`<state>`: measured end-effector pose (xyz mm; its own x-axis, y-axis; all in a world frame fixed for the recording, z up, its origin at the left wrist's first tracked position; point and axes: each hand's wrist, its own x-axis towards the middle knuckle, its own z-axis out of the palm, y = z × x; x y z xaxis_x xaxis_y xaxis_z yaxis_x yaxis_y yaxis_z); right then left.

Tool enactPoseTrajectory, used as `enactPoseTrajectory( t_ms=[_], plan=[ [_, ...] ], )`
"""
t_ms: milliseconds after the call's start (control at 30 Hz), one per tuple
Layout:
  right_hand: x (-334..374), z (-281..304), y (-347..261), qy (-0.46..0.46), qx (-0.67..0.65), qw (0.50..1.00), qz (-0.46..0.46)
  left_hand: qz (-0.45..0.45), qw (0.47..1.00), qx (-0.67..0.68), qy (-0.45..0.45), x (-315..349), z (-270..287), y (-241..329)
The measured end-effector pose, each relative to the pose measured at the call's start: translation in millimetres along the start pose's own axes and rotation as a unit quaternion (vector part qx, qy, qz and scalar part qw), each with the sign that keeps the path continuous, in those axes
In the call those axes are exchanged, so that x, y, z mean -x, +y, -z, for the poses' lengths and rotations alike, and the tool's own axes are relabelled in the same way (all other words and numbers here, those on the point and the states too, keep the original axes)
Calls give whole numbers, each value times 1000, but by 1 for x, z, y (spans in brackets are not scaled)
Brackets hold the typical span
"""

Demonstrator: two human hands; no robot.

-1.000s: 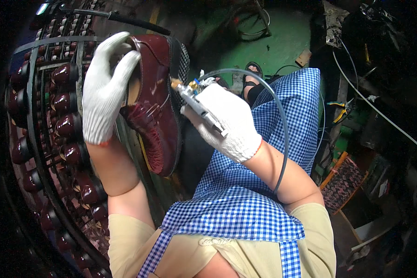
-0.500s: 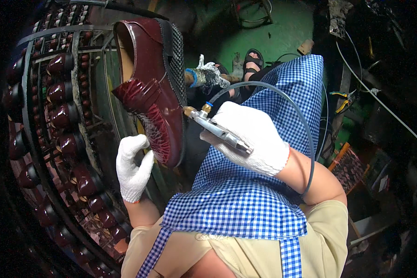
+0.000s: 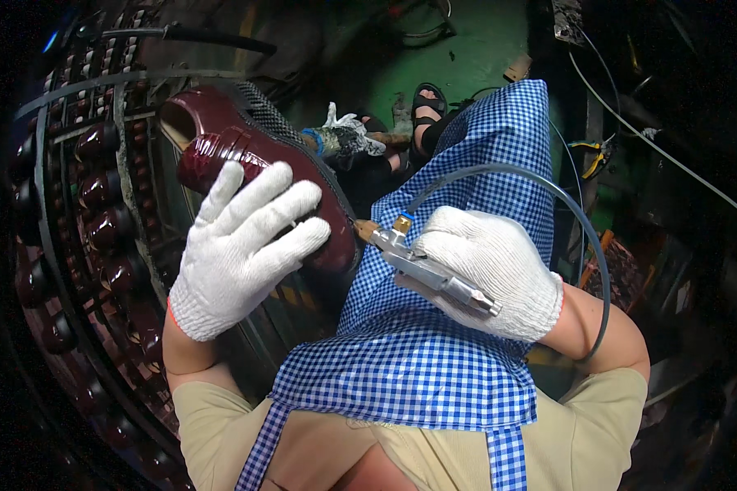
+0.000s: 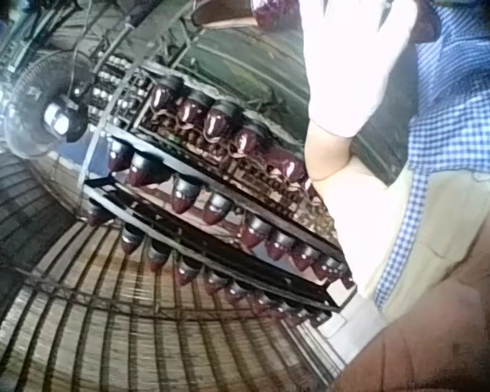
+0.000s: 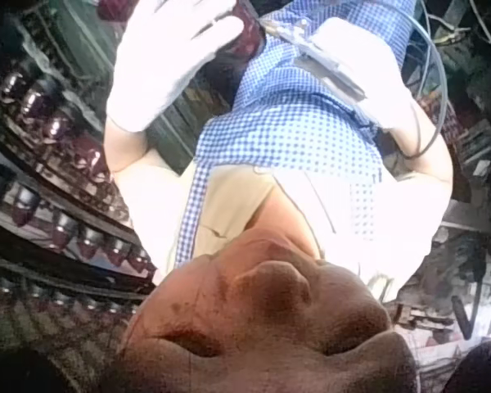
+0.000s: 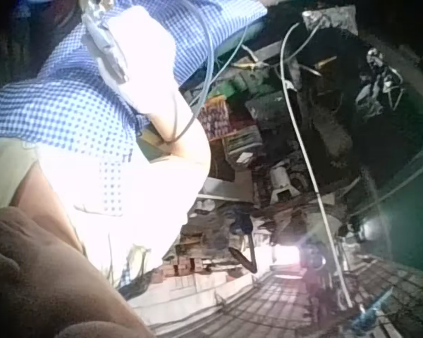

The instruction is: The person sits in a workshop and uses a spray gun to apply a glossy finish to maroon leather shoes. They pick up shoes from a nearby rack, hold them in their left hand, and spray the exterior and interior surfaces with their right hand before returning them to the rack.

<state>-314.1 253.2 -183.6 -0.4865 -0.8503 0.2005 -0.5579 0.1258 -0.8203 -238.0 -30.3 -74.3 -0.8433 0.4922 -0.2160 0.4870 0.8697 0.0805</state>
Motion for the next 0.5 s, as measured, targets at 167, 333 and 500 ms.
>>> enactPoseTrajectory(
  t_ms=[167, 333, 500],
  plan=[
    [14, 5, 2, 39, 0, 999, -12, 21, 1000, 7, 0, -25, 12, -2],
    [12, 13, 2, 96, 25, 995, -4, 59, 998, 18, 19, -40, 18, -2],
    [-3, 15, 8, 162, 51, 985, -24, 93, 994, 23, 59, -55, 20, -8]
  ],
)
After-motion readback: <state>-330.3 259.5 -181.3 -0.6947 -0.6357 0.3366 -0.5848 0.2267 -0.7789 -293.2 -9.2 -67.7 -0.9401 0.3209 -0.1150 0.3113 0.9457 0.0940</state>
